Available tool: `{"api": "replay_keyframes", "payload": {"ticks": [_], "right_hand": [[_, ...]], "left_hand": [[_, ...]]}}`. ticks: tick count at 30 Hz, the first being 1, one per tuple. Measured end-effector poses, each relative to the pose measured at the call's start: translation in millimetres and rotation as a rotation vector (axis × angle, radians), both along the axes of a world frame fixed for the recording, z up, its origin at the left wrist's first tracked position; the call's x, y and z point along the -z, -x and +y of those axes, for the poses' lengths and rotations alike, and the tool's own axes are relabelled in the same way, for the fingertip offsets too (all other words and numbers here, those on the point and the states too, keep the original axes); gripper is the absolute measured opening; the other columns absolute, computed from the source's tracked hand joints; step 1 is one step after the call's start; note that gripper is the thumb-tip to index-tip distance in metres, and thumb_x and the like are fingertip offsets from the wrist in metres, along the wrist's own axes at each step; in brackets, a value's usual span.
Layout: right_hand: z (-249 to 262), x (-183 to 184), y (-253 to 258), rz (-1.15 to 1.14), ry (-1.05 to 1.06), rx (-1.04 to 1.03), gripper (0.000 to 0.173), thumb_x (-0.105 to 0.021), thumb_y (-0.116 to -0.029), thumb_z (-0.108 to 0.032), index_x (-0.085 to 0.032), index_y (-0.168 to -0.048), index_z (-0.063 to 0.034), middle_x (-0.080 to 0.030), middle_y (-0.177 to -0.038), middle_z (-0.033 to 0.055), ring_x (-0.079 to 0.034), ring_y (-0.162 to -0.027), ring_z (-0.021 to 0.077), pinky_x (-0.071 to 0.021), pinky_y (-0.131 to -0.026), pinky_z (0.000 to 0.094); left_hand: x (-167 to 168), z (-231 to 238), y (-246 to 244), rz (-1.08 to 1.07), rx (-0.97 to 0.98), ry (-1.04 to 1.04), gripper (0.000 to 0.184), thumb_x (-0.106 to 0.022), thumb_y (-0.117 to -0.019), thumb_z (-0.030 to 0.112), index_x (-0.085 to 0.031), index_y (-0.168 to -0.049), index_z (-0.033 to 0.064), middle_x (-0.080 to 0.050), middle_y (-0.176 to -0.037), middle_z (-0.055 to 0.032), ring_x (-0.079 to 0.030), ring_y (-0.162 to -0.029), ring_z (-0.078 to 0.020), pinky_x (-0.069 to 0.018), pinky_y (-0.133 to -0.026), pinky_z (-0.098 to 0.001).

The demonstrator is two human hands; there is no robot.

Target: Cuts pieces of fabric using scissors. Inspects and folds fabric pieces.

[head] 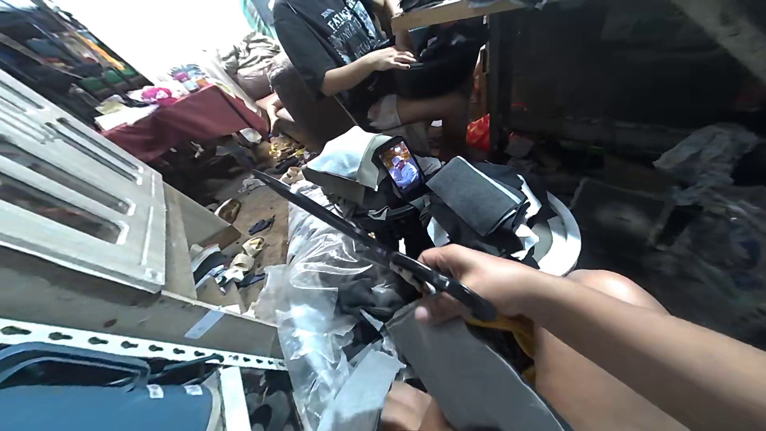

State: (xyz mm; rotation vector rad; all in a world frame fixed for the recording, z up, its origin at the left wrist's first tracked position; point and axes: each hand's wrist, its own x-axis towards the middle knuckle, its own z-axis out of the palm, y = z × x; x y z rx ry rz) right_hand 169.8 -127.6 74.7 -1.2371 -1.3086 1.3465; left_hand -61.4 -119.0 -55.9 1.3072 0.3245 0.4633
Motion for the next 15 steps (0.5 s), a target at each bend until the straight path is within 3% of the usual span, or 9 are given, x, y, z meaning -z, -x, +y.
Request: {"api": "replay_keyframes", "payload": {"ticks": [4, 6, 9, 11, 15], "right_hand": [[25.9, 17.7, -0.6, -0.166, 0.079, 0.038, 0.025, -0.074, -0.0942, -0.019, -0.06, -0.103, -0.0007, -0.057, -0.083, 0.0032, -0.053, -0.071, 0.0064, -0.0462, -0.067, 0.0239], [28.7, 35.6, -3.3, -0.264, 0.07, 0.073, 0.032, -0.075, -0.0939, -0.026, -0.062, -0.107, 0.0003, -0.062, -0.09, 0.0076, -0.057, -0.077, 0.0121, -0.049, -0.073, 0.0322], [11.0, 57.8, -7.7, -0.306, 0.06, 0.158, 0.041, -0.075, -0.0924, -0.035, -0.064, -0.111, 0.0, -0.064, -0.093, 0.01, -0.061, -0.083, 0.0166, -0.0515, -0.078, 0.0381], [-11.0, 76.2, -6.9, -0.231, 0.028, 0.245, 0.045, -0.074, -0.0895, -0.043, -0.065, -0.106, -0.0027, -0.06, -0.086, 0.0039, -0.057, -0.076, 0.0104, -0.0495, -0.071, 0.032], [-63.4, 106.4, 10.7, 0.103, 0.055, 0.338, 0.053, -0.075, -0.0818, -0.058, -0.063, -0.102, -0.0107, -0.06, -0.078, -0.0085, -0.057, -0.065, -0.0002, -0.0493, -0.06, 0.0195]], "left_hand": [[-1.7, 0.8, 9.5, 0.036, -0.138, 0.068, 0.04, -0.093, -0.0646, 0.006, -0.074, -0.099, 0.0135, -0.077, -0.096, 0.0057, -0.073, -0.093, -0.0048, -0.0606, -0.085, -0.0275], [-11.7, -0.1, 10.2, -0.007, -0.238, 0.074, 0.037, -0.093, -0.0655, 0.007, -0.073, -0.097, 0.0141, -0.076, -0.094, 0.0063, -0.072, -0.091, -0.0034, -0.06, -0.084, -0.0254], [-52.0, -6.5, -6.0, -0.147, -0.283, 0.259, 0.018, -0.08, -0.0849, 0.02, -0.079, -0.103, 0.0223, -0.078, -0.096, 0.0066, -0.073, -0.09, -0.0024, -0.0597, -0.086, -0.023], [-68.4, -1.7, -15.4, -0.227, -0.402, 0.473, 0.01, -0.071, -0.0945, 0.019, -0.075, -0.103, 0.0136, -0.078, -0.093, -0.0018, -0.075, -0.086, -0.0093, -0.0623, -0.081, -0.0276], [-75.6, 29.2, -38.0, -0.527, -0.48, 0.872, 0.028, -0.044, -0.1081, 0.018, -0.068, -0.111, 0.0032, -0.077, -0.107, -0.0103, -0.076, -0.095, -0.0134, -0.0629, -0.079, -0.0232]]}}
